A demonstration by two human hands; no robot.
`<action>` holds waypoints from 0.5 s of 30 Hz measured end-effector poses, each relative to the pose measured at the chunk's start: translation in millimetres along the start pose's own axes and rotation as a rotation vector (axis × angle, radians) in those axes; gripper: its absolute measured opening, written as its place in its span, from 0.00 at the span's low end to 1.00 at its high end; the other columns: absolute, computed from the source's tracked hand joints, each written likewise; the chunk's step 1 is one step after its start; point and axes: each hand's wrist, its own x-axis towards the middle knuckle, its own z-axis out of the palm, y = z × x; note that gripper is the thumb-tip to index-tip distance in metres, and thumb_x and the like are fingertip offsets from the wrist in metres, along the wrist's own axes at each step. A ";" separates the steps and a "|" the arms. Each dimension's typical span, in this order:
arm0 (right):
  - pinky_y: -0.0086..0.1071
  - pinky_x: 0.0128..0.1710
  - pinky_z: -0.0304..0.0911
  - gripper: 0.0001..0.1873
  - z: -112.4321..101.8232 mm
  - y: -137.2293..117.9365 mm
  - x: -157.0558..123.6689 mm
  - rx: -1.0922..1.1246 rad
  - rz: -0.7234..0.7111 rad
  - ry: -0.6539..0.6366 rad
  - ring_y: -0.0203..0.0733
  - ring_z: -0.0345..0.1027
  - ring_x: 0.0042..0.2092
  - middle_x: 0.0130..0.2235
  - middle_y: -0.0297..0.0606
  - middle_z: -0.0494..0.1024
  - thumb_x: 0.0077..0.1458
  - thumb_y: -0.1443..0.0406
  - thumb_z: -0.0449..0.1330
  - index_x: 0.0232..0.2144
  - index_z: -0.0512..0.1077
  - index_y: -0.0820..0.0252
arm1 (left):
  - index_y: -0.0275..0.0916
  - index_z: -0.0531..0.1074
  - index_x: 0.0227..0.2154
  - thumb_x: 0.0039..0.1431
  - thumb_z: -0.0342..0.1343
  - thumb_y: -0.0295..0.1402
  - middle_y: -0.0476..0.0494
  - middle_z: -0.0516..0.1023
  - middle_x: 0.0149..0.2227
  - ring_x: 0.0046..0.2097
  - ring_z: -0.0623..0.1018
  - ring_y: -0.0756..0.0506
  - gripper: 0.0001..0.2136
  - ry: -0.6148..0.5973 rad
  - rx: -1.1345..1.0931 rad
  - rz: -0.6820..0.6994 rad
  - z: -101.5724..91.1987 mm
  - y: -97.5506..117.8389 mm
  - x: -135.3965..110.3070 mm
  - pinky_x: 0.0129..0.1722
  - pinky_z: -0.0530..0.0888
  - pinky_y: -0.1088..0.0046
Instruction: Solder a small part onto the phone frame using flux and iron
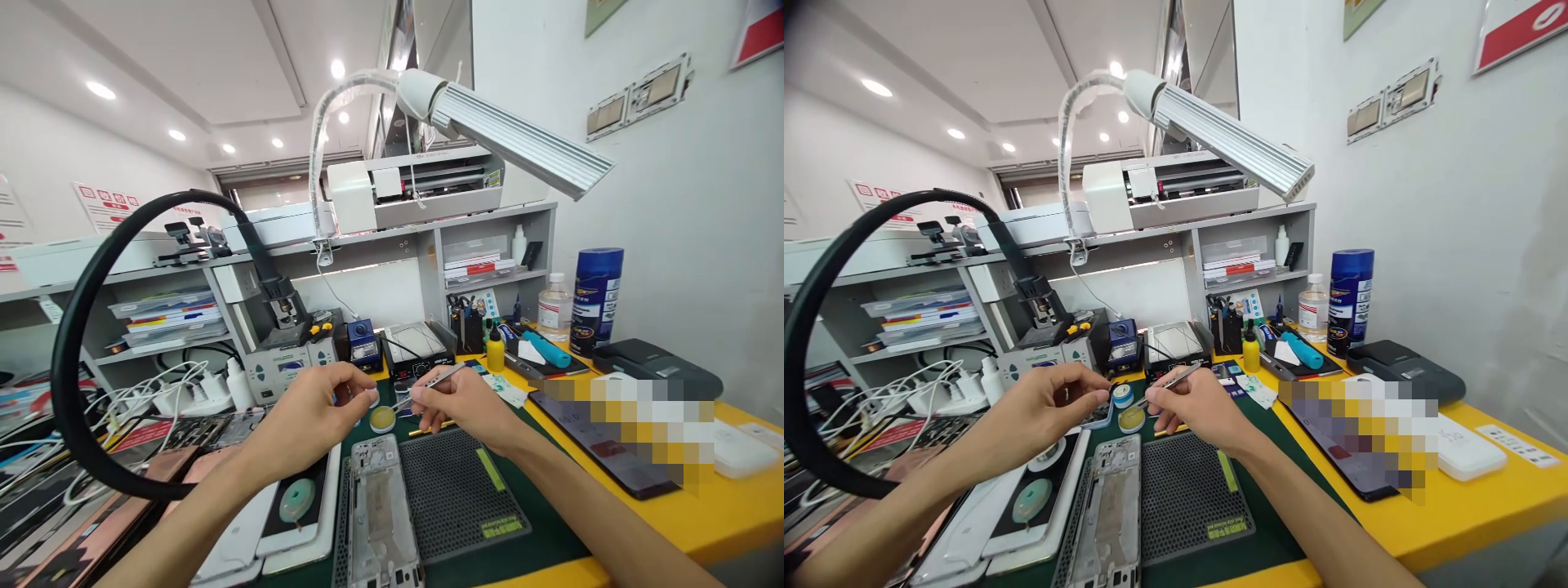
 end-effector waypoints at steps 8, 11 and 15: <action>0.40 0.40 0.75 0.09 33.3 11.2 -17.3 -0.317 -0.440 0.316 0.50 0.80 0.41 0.40 0.44 0.85 0.65 0.60 0.63 0.43 0.79 0.57 | 0.34 0.74 0.43 0.68 0.54 0.51 0.44 0.78 0.37 0.27 0.73 0.52 0.21 -0.041 -0.751 -0.375 45.7 -6.2 -26.9 0.18 0.63 0.80; 0.42 0.46 0.75 0.08 43.3 19.1 -20.3 -0.442 -0.666 0.321 0.52 0.81 0.44 0.43 0.44 0.86 0.64 0.67 0.63 0.44 0.81 0.56 | 0.34 0.74 0.44 0.70 0.54 0.48 0.41 0.77 0.42 0.36 0.78 0.49 0.19 -0.018 -1.024 -0.444 69.1 -8.5 -28.1 0.25 0.72 0.77; 0.41 0.48 0.76 0.13 47.1 21.5 -20.5 -0.585 -0.855 0.295 0.51 0.81 0.45 0.43 0.46 0.86 0.63 0.73 0.61 0.46 0.80 0.57 | 0.34 0.73 0.42 0.71 0.54 0.43 0.44 0.76 0.38 0.37 0.78 0.48 0.15 0.003 -1.211 -0.475 85.7 -7.6 -27.0 0.30 0.75 0.74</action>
